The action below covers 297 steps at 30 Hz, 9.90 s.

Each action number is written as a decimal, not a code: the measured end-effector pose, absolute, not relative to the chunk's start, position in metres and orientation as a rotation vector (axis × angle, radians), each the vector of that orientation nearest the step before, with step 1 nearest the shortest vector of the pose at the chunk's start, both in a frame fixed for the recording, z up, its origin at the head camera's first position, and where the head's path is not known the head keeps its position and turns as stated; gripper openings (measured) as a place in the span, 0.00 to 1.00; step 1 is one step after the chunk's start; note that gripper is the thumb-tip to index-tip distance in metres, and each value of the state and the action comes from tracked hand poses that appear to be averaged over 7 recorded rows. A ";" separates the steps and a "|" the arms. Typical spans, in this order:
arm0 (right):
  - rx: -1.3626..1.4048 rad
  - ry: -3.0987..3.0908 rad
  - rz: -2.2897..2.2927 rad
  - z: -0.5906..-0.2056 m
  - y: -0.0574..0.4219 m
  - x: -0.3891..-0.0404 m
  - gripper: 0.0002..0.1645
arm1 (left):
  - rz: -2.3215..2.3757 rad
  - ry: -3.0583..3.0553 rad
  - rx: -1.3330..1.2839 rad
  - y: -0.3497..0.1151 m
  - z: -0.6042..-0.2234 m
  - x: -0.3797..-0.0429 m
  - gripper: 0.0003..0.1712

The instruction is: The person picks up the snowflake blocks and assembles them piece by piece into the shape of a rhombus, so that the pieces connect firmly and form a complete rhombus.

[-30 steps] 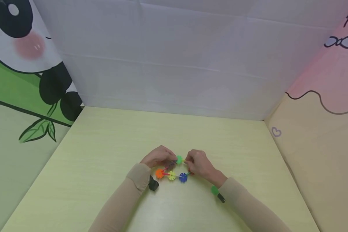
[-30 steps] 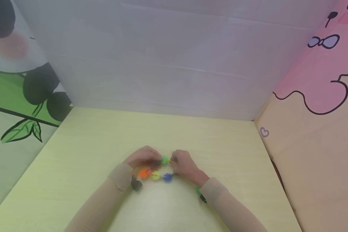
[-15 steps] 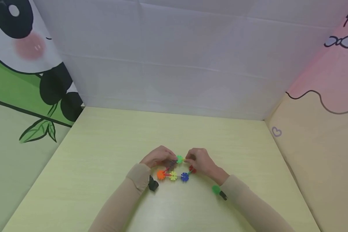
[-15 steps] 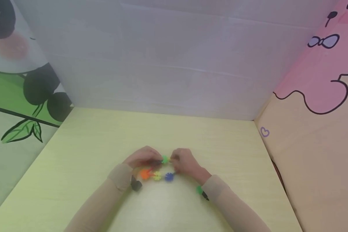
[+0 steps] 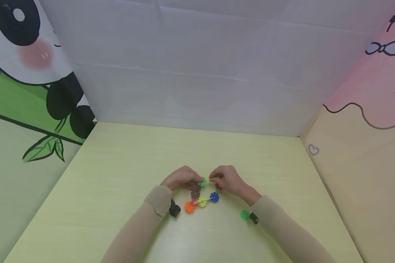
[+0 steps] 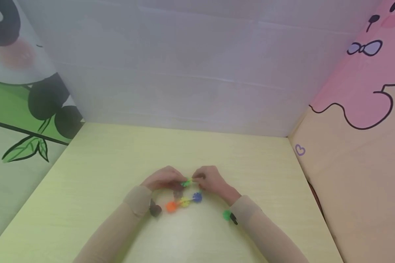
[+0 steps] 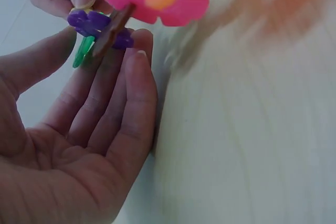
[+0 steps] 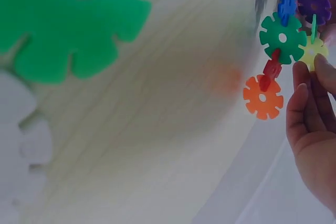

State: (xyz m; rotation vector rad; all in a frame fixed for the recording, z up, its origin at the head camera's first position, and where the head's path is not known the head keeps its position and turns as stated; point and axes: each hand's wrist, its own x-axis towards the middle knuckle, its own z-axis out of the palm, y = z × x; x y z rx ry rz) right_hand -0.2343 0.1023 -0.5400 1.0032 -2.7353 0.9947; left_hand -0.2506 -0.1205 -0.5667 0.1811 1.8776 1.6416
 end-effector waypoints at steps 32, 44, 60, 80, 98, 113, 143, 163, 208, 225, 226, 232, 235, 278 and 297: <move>0.897 -2.729 1.035 -0.525 0.136 -0.230 0.07 | 1.585 1.897 0.145 -0.117 -0.565 -0.254 0.15; 0.741 -2.921 0.917 -0.520 0.206 -0.212 0.10 | 1.615 1.857 0.148 -0.119 -0.571 -0.257 0.14; 0.725 -3.239 0.865 -0.530 0.272 -0.148 0.22 | 1.624 1.870 0.128 -0.121 -0.568 -0.253 0.14; 0.608 -3.188 0.882 -0.544 0.279 -0.126 0.16 | 1.653 1.850 0.098 -0.122 -0.566 -0.249 0.15; 0.621 -3.003 1.369 -0.515 0.270 -0.174 0.06 | 1.649 1.864 0.118 -0.121 -0.565 -0.248 0.14; 0.470 -2.856 1.544 -0.503 0.163 -0.226 0.09 | 1.665 1.862 0.142 -0.120 -0.564 -0.246 0.13; 0.564 -3.054 1.247 -0.518 0.106 -0.252 0.05 | 1.682 1.828 0.135 -0.120 -0.571 -0.252 0.16; 0.462 -3.212 1.082 -0.499 0.088 -0.256 0.02 | 1.724 1.817 0.148 -0.119 -0.569 -0.251 0.16; 0.352 -3.316 1.185 -0.495 0.076 -0.257 0.03 | 1.684 1.889 0.184 -0.122 -0.573 -0.247 0.16; 0.437 -3.288 1.156 -0.498 0.074 -0.259 0.05 | 1.625 2.057 0.298 -0.116 -0.562 -0.251 0.18; 0.445 -3.283 1.155 -0.498 0.074 -0.259 0.05 | 1.629 2.057 0.303 -0.116 -0.562 -0.251 0.17; 0.470 -3.243 1.131 -0.489 0.082 -0.254 0.07 | 1.658 2.050 0.316 -0.116 -0.563 -0.251 0.14; 0.446 -3.240 1.113 -0.482 0.091 -0.249 0.07 | 1.666 2.047 0.310 -0.116 -0.564 -0.252 0.12; 0.999 -3.205 0.657 -0.537 0.202 -0.164 0.16 | 1.713 2.020 0.226 -0.115 -0.569 -0.252 0.11; 0.955 -3.235 0.904 -0.533 0.202 -0.192 0.09 | 1.734 1.980 0.202 -0.116 -0.570 -0.249 0.12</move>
